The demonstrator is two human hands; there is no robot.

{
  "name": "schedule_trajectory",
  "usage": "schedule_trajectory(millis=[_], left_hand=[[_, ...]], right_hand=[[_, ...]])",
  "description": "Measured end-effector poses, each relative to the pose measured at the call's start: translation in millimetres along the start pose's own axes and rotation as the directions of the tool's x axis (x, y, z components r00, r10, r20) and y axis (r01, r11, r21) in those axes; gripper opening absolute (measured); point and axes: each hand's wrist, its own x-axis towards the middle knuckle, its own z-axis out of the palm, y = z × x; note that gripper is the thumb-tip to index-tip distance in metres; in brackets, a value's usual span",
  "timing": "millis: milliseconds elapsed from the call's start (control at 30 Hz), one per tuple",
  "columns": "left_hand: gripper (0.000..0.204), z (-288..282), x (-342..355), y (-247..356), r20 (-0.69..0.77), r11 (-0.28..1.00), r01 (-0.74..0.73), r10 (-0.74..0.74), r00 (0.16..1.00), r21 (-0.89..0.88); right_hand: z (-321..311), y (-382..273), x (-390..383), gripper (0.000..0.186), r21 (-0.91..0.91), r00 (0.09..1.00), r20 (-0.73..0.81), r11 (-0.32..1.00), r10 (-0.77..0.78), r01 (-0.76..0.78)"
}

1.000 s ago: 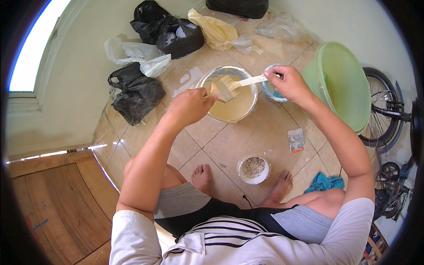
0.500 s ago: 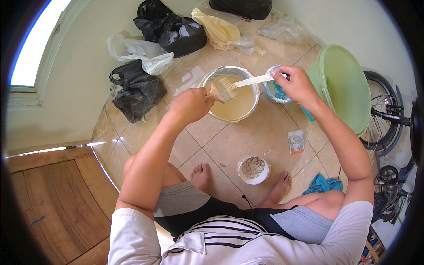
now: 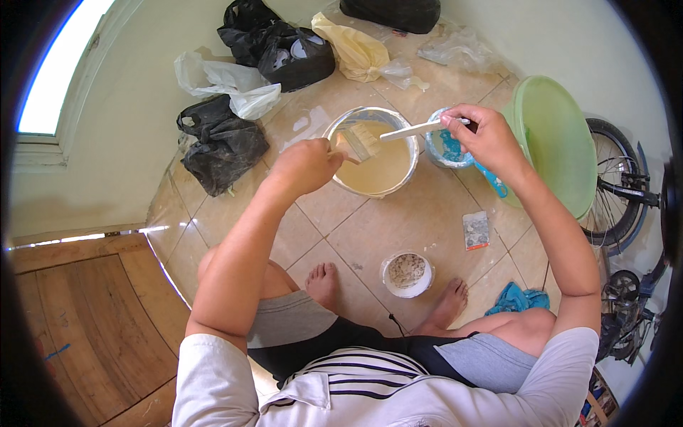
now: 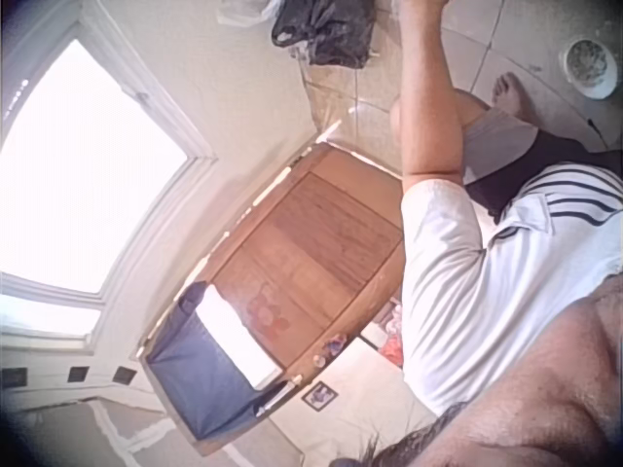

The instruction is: The person mixes paint in a bucket using a wooden stick and adds a small amount of liquid from a cup while sitting on the floor.

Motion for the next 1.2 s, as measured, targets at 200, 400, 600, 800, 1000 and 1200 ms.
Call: schedule_trajectory(millis=[200, 400, 600, 800, 1000, 1200], left_hand=[[0.050, -9, -2, 3, -0.007, 1.000, -0.013, 0.013, 1.000, -0.007], [0.048, -10, -8, 10, -0.017, 0.999, -0.052, 0.052, 0.998, 0.005], [0.043, -4, -13, 25, -0.033, 0.994, -0.082, 0.084, 0.996, 0.068], [0.043, 3, -13, 30, -0.031, 0.991, -0.099, 0.102, 0.994, 0.087], [0.044, 6, -11, 25, 0.008, 0.988, -0.103, 0.103, 0.995, 0.117], [0.044, 8, -5, 16, -0.015, 0.984, -0.079, 0.082, 0.996, 0.158]], right_hand=[[12, 17, 1, 0.019, -0.111, 0.964, -0.006, 0.958, -0.265, 0.263], [34, 28, 1, 0.022, -0.347, 0.832, 0.064, 0.769, -0.551, 0.536], [57, 29, 3, 0.030, -0.486, 0.767, 0.184, 0.621, -0.615, 0.615], [68, 20, -3, 0.025, -0.455, 0.742, 0.218, 0.606, -0.634, 0.652], [55, 7, -8, 0.025, -0.340, 0.789, 0.207, 0.713, -0.579, 0.613], [42, 5, -13, 0.023, -0.280, 0.806, 0.111, 0.760, -0.582, 0.587]])
